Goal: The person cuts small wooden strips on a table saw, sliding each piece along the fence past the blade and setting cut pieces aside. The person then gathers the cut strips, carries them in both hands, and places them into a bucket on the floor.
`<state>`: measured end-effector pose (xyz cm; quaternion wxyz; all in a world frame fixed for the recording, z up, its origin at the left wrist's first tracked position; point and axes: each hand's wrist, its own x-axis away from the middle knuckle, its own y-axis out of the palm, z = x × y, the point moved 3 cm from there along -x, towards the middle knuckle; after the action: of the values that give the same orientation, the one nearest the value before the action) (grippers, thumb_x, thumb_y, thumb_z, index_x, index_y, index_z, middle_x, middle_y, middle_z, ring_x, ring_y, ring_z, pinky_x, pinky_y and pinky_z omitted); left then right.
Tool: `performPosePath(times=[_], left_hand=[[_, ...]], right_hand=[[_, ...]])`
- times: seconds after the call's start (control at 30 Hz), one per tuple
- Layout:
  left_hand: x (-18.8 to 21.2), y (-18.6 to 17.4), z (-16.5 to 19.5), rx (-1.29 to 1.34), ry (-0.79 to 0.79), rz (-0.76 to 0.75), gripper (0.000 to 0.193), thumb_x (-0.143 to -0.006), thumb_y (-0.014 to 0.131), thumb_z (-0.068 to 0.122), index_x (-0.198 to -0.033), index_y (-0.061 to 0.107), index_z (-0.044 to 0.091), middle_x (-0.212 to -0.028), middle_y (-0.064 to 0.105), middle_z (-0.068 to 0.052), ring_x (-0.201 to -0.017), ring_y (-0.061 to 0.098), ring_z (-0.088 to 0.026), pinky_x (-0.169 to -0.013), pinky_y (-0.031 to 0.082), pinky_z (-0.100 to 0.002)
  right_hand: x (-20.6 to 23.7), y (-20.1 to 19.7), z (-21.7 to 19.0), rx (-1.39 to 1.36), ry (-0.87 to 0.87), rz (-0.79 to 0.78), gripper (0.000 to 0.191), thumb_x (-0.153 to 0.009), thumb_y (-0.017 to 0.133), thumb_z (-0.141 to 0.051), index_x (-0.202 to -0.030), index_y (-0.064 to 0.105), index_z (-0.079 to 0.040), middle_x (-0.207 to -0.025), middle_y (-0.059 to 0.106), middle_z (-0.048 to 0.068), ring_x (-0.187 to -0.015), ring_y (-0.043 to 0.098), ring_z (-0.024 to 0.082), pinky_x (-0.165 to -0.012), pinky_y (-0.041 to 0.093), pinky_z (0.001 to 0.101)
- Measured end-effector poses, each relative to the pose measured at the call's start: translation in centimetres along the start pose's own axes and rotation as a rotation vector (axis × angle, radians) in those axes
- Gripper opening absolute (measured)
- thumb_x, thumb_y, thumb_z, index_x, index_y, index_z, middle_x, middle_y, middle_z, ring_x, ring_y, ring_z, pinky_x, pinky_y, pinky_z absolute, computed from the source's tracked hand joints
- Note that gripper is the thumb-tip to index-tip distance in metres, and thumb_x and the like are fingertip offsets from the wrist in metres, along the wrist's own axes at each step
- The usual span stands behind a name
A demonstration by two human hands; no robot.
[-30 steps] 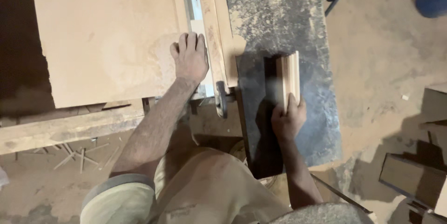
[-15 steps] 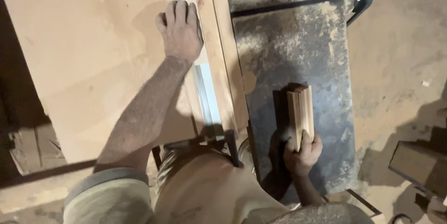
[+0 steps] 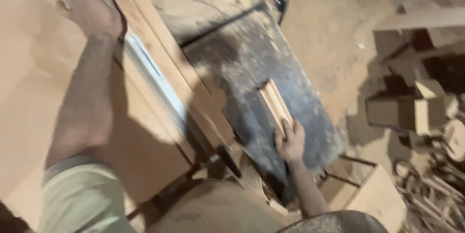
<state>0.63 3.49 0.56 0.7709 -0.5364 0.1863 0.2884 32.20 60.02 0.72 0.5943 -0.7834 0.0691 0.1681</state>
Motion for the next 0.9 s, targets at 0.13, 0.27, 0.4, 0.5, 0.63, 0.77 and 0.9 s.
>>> performPosePath(times=[0.13,0.27,0.4,0.5,0.63,0.77,0.9], left_hand=[[11.6,-2.2,12.5,0.653,-0.120,-0.075,0.052,-0.091,0.063,0.036,-0.127,0.060,-0.002,-0.127,0.059,-0.025,-0.121,0.051,-0.044,-0.096,0.036,-0.062],[25.2,-0.9,29.5,0.696,-0.187,-0.987,0.062,-0.086,0.072,0.042,-0.125,0.059,-0.004,-0.122,0.063,-0.028,-0.116,0.057,-0.044,-0.095,0.043,-0.055],[29.9,-1.0,36.8,0.687,-0.168,-0.973,0.073,-0.081,0.080,0.049,-0.123,0.059,-0.007,-0.118,0.066,-0.031,-0.112,0.063,-0.044,-0.095,0.050,-0.049],[30.8,-1.1,37.4,0.692,-0.178,-0.938,0.062,-0.078,0.080,0.044,-0.115,0.065,-0.003,-0.111,0.071,-0.028,-0.107,0.068,-0.041,-0.091,0.054,-0.046],[30.0,-2.2,36.8,0.888,-0.360,-0.905,0.033,-0.078,0.070,0.025,-0.103,0.074,0.003,-0.098,0.077,-0.022,-0.094,0.075,-0.034,-0.082,0.058,-0.045],[25.7,-7.0,33.5,0.632,-0.403,-0.401,0.027,-0.090,0.064,0.015,-0.115,0.072,0.005,-0.089,0.074,-0.015,-0.085,0.072,-0.029,-0.083,0.056,-0.040],[25.2,-16.7,25.1,0.643,-0.375,0.208,0.049,-0.094,0.057,-0.001,-0.143,0.054,-0.006,-0.101,0.068,-0.019,-0.090,0.066,-0.025,-0.081,0.056,-0.037]], right_hand=[[0.4,-0.2,-1.0,0.023,0.029,0.093,0.047,-0.086,0.075,-0.018,-0.130,0.065,-0.005,-0.130,0.057,0.030,-0.113,0.059,0.048,-0.097,0.050,0.0534],[0.7,-1.6,-3.5,-0.031,0.028,0.125,0.048,-0.088,0.073,-0.017,-0.134,0.063,-0.006,-0.134,0.056,0.032,-0.108,0.060,0.047,-0.093,0.050,0.0525],[1.3,-3.7,-5.1,0.027,-0.049,0.097,0.054,-0.087,0.074,-0.020,-0.139,0.062,-0.008,-0.143,0.054,0.031,-0.104,0.061,0.045,-0.089,0.051,0.0513],[2.1,-4.8,-4.3,-0.012,-0.073,-0.052,0.066,-0.083,0.076,-0.029,-0.143,0.057,-0.007,-0.145,0.051,0.028,-0.107,0.060,0.046,-0.089,0.050,0.0525],[2.8,-5.1,-2.7,-0.175,-0.094,-0.115,0.074,-0.079,0.078,-0.038,-0.146,0.053,-0.016,-0.146,0.050,0.022,-0.111,0.059,0.044,-0.093,0.049,0.0516],[3.1,-3.8,-1.8,-0.064,-0.220,0.044,0.069,-0.082,0.076,-0.031,-0.145,0.054,-0.015,-0.147,0.045,0.031,-0.112,0.057,0.048,-0.090,0.048,0.0543],[3.9,-1.9,-0.6,-0.130,-0.192,0.095,0.051,-0.092,0.070,-0.019,-0.142,0.060,-0.017,-0.148,0.049,0.029,-0.110,0.061,0.046,-0.091,0.051,0.0530]])
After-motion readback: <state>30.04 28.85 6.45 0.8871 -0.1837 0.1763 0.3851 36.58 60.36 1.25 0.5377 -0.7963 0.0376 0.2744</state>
